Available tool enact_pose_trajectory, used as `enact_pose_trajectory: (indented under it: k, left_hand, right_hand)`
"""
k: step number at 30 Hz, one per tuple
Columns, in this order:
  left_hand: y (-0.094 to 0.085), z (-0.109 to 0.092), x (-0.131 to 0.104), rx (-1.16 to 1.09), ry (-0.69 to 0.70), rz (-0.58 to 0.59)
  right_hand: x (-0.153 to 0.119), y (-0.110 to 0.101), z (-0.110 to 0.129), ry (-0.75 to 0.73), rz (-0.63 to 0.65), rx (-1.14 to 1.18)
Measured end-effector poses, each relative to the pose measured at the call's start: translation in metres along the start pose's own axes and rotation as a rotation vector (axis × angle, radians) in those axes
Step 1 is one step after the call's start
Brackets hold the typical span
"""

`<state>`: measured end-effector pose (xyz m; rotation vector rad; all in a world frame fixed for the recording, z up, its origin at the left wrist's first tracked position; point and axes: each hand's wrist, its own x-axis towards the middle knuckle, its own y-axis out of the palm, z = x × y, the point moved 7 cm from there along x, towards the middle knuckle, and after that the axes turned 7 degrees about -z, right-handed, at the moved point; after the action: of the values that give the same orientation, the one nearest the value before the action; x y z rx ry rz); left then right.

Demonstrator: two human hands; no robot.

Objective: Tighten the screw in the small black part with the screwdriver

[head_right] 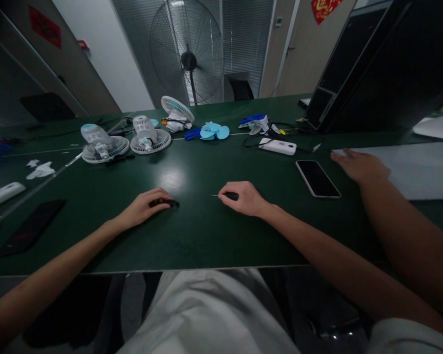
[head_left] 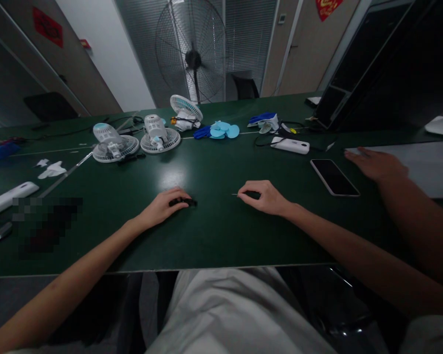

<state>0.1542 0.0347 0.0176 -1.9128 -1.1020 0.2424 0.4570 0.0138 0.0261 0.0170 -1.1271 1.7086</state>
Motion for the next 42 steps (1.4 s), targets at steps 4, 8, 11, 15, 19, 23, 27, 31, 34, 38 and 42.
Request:
enact_pose_trajectory:
  k: [4,8,11,15,19,23,27,31,34,38,42]
  left_hand:
    - [-0.066,0.079,-0.023,0.188,-0.162,-0.164]
    - [-0.126,0.149,-0.054,0.337,-0.336,-0.327]
    - [-0.148,0.172,-0.071,0.398,-0.448,-0.374]
    - [-0.152,0.17,-0.079,0.402,-0.512,-0.342]
    - [-0.159,0.165,-0.084,0.494,-0.607,-0.388]
    - [-0.163,0.164,-0.088,0.639,-0.654,-0.373]
    - [-0.161,0.162,-0.086,0.73,-0.626,-0.337]
    - [-0.163,0.155,-0.088,0.674,-0.638,-0.455]
    - [-0.162,0.147,-0.085,0.543,-0.591,-0.585]
    - [-0.157,0.144,-0.078,0.486,-0.507,-0.688]
    - [-0.155,0.154,-0.075,0.466,-0.47,-0.699]
  right_hand:
    - [0.0,0.002,-0.001,0.005,0.014,-0.005]
    - [-0.001,0.004,-0.003,-0.003,0.02,-0.016]
    - [-0.001,0.004,-0.004,-0.002,0.024,-0.02]
    - [-0.001,0.005,-0.003,0.009,0.043,-0.012]
    - [-0.001,0.005,-0.003,0.015,0.051,-0.019]
    - [-0.001,0.005,-0.002,0.01,0.059,-0.014]
    - [0.0,0.005,-0.001,0.004,0.053,-0.006]
    - [-0.001,0.007,-0.003,-0.004,0.059,-0.01]
    - [-0.001,0.007,-0.004,-0.015,0.057,-0.013]
    - [-0.001,0.007,-0.002,-0.024,0.052,-0.019]
    - [-0.001,0.007,0.0,-0.026,0.055,-0.015]
